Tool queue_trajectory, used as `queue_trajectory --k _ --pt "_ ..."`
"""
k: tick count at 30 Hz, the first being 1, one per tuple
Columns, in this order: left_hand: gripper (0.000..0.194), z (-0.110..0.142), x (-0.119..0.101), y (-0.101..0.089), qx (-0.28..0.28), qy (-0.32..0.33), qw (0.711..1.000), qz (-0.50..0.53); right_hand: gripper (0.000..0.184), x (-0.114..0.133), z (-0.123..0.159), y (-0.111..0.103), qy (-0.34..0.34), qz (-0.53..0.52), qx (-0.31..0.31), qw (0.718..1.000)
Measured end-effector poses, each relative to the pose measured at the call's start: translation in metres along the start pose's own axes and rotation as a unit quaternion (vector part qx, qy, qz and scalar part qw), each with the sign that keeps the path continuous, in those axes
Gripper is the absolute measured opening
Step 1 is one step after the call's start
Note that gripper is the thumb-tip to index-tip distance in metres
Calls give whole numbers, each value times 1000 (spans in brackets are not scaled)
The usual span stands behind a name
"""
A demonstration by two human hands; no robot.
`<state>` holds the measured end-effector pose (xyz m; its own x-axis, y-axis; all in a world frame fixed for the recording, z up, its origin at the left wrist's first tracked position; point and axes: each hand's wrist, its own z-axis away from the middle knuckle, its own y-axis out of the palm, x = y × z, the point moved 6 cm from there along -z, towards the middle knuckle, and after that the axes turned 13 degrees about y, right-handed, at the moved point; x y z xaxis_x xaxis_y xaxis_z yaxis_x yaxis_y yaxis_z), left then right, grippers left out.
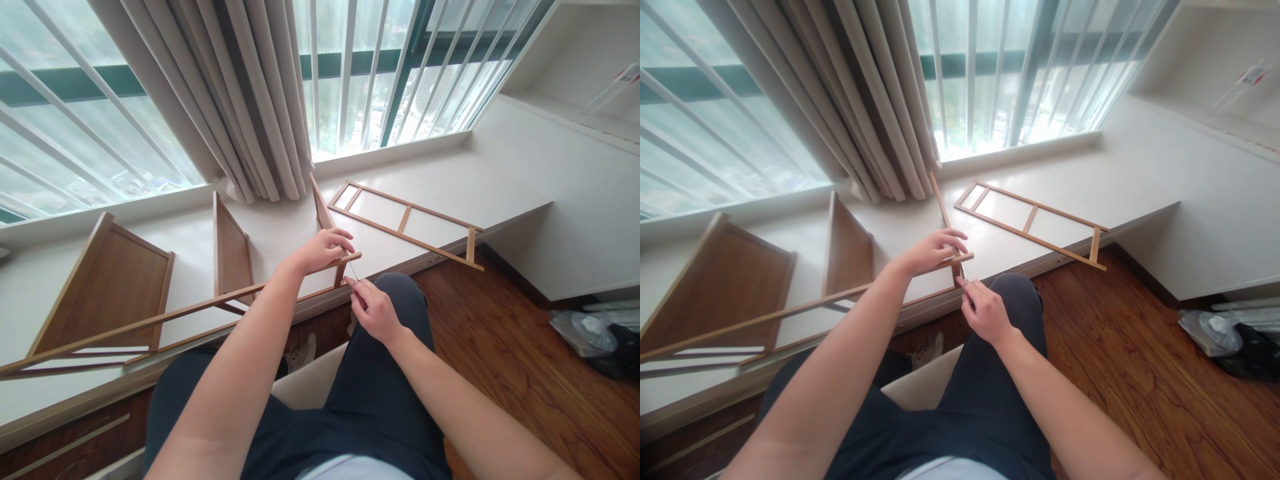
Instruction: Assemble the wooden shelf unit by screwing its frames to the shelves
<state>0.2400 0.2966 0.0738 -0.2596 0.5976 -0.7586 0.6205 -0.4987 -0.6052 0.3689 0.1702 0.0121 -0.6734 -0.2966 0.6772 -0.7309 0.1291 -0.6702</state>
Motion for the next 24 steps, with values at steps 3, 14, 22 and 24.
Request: queue_trajectory --k 3,14,22,24 --pt "37 0 1 0 -1 5 1000 0 47 3 0 0 -13 -14 7 1000" --pt "36 0 4 1 0 10 1000 3 57 6 1 0 -26 -39 15 999" --pt "37 0 3 1 4 14 1000 -4 60 7 1 -2 -37 -41 11 998" --pt "37 0 4 1 6 14 1000 -6 61 8 2 -2 -41 -46 12 998"
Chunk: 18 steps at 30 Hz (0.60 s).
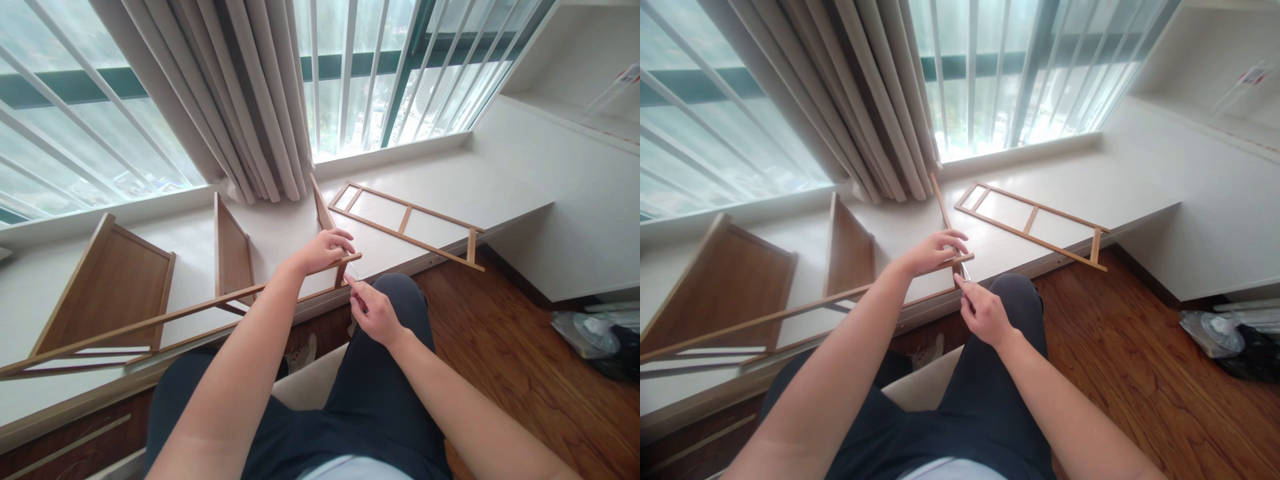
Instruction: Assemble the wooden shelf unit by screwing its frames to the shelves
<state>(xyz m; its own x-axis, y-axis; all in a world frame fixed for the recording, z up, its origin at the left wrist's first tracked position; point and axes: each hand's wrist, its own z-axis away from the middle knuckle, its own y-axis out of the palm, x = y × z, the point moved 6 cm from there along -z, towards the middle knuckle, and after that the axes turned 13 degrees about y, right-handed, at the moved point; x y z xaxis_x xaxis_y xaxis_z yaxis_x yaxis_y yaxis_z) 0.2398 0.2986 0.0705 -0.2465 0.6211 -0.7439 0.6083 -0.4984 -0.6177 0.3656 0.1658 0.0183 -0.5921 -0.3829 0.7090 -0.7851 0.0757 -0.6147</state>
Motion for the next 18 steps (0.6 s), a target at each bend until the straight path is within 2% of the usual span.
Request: queue_trajectory --k 11,18 --pt "35 1 -3 -1 -4 -10 1000 6 62 -2 1 0 8 -2 6 1000" --pt "37 0 -1 -1 -3 -7 1000 10 63 -5 4 -2 6 -13 -13 1000"
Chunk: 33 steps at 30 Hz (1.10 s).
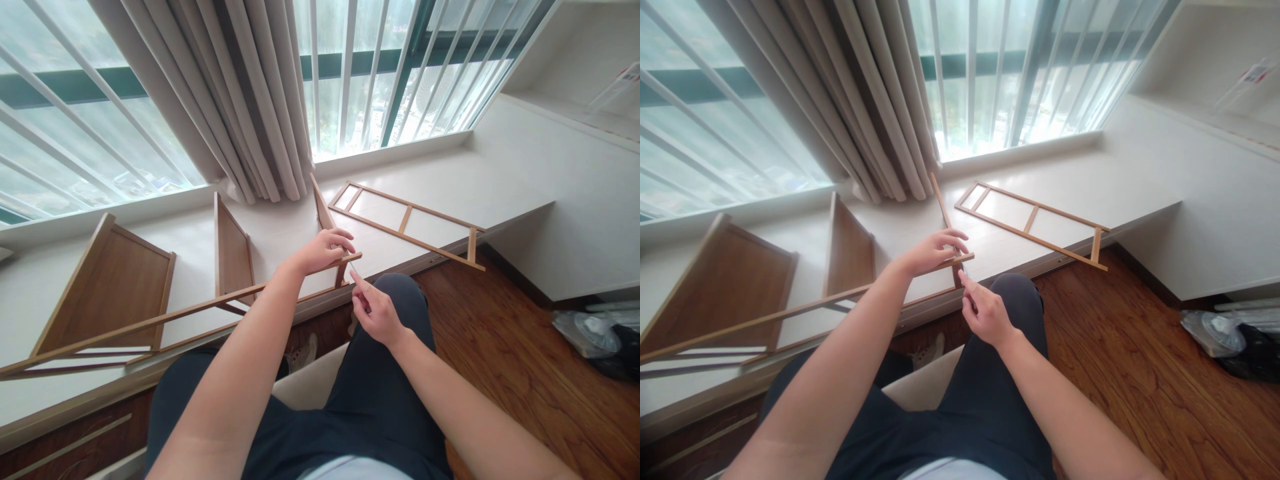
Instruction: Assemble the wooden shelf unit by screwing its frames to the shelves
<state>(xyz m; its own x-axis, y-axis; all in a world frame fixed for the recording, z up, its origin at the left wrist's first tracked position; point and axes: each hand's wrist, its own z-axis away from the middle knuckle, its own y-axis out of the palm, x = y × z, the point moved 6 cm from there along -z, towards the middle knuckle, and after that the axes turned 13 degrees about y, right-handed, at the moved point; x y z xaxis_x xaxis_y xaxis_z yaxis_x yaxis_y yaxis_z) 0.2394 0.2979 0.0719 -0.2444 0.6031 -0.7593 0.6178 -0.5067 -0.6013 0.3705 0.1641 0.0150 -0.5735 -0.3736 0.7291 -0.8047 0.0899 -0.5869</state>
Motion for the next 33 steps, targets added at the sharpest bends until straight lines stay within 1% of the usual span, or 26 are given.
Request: queue_trajectory --k 4,9,15,33 --pt "36 0 0 0 -2 4 1000 3 61 -4 0 -1 21 8 -18 1000" --pt "34 0 0 0 0 1 1000 3 57 -3 -1 -3 35 16 -27 999" --pt "35 0 -1 0 -1 -7 1000 3 56 -5 -2 -5 53 20 -45 997" --pt "34 0 -1 0 3 -7 1000 1 52 -12 -4 1 84 51 -27 995"
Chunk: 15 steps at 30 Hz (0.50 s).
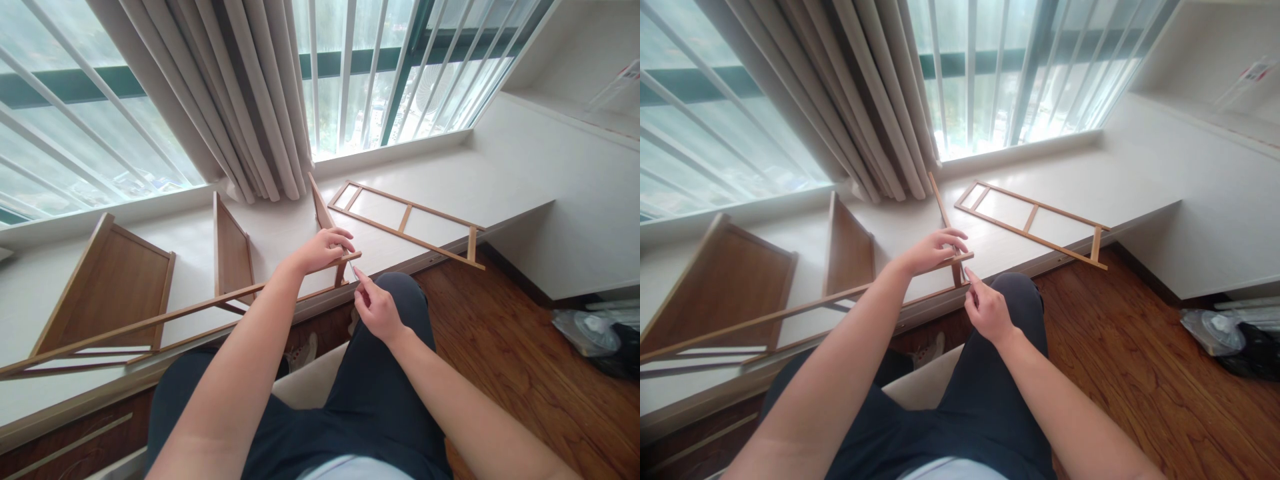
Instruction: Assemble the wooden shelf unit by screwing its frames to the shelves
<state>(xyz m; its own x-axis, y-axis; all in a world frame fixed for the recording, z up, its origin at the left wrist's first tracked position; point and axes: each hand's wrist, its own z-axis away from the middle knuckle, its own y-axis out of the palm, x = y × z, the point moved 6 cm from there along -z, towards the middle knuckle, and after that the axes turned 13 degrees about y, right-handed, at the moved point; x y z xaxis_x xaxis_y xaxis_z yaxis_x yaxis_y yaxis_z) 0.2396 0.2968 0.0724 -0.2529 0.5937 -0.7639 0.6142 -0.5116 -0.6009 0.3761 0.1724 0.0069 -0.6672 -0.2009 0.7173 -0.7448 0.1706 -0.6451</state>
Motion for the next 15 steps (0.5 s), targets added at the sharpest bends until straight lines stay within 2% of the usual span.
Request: queue_trajectory --k 15 --pt "34 -1 2 0 4 0 1000 -9 55 3 1 5 0 1 48 999"
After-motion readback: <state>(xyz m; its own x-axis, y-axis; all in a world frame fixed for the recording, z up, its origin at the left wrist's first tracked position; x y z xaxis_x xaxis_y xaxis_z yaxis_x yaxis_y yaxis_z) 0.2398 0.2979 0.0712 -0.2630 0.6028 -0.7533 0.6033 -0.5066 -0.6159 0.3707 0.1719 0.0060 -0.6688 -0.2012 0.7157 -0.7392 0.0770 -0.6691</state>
